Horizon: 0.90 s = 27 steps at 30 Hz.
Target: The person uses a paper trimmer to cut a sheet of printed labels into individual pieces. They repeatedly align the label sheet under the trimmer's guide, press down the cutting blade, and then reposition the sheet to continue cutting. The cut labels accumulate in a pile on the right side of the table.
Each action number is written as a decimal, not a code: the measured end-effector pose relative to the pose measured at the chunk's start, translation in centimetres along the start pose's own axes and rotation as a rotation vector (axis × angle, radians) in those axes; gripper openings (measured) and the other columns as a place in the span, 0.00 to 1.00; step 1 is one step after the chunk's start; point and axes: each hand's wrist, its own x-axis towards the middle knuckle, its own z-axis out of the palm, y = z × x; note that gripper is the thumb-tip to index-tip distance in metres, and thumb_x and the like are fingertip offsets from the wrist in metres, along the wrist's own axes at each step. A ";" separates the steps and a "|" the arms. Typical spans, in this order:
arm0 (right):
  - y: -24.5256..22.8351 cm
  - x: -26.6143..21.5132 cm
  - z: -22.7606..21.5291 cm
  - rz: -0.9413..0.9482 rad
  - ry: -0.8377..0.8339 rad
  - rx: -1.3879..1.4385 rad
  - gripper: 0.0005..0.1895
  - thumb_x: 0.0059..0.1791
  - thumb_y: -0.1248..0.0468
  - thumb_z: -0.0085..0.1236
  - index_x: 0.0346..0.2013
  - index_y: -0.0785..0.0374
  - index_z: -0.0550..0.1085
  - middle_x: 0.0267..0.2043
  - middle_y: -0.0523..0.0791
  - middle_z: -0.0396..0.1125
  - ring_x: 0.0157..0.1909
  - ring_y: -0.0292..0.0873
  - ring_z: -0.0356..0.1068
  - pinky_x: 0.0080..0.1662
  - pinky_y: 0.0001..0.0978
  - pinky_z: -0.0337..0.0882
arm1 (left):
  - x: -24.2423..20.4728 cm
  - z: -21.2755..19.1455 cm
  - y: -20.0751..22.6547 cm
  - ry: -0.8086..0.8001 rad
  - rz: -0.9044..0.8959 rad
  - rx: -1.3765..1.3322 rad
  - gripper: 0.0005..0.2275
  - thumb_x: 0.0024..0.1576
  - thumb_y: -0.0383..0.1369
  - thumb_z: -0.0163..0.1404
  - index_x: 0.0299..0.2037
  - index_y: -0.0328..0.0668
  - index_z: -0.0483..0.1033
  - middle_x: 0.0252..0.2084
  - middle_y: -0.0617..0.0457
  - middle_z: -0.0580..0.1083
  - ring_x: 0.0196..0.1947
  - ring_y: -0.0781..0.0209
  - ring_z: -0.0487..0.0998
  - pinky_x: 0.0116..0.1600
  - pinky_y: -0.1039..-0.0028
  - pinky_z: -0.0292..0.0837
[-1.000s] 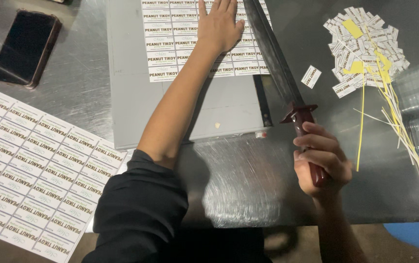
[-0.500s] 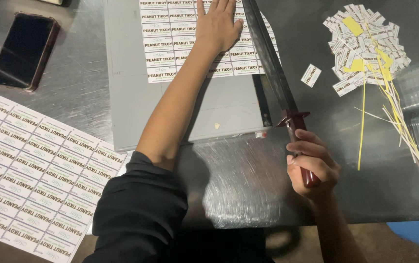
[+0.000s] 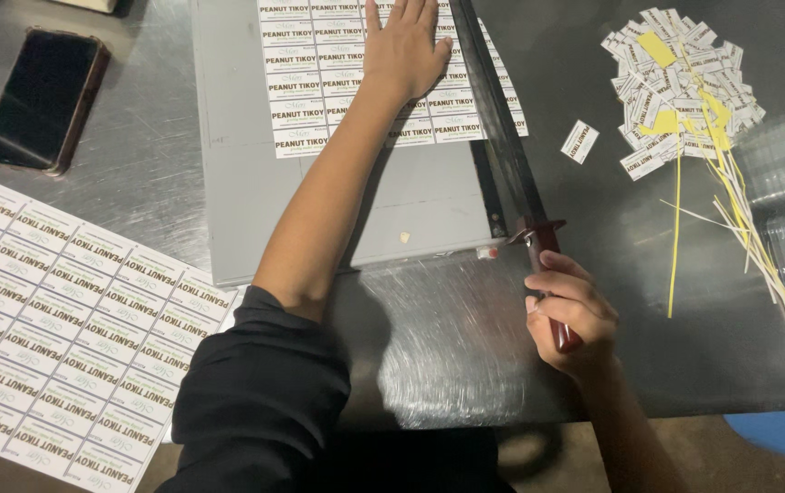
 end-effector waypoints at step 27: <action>-0.3 0.3 0.1 -0.002 -0.003 0.019 0.12 0.44 0.78 0.61 0.33 0.64 0.68 0.48 0.51 0.71 0.62 0.56 0.70 0.62 0.44 0.76 | 0.4 0.1 -0.1 -0.059 -0.015 0.011 0.31 0.64 0.49 0.38 0.73 0.38 0.54 0.76 0.48 0.54 0.77 0.49 0.48 0.75 0.40 0.32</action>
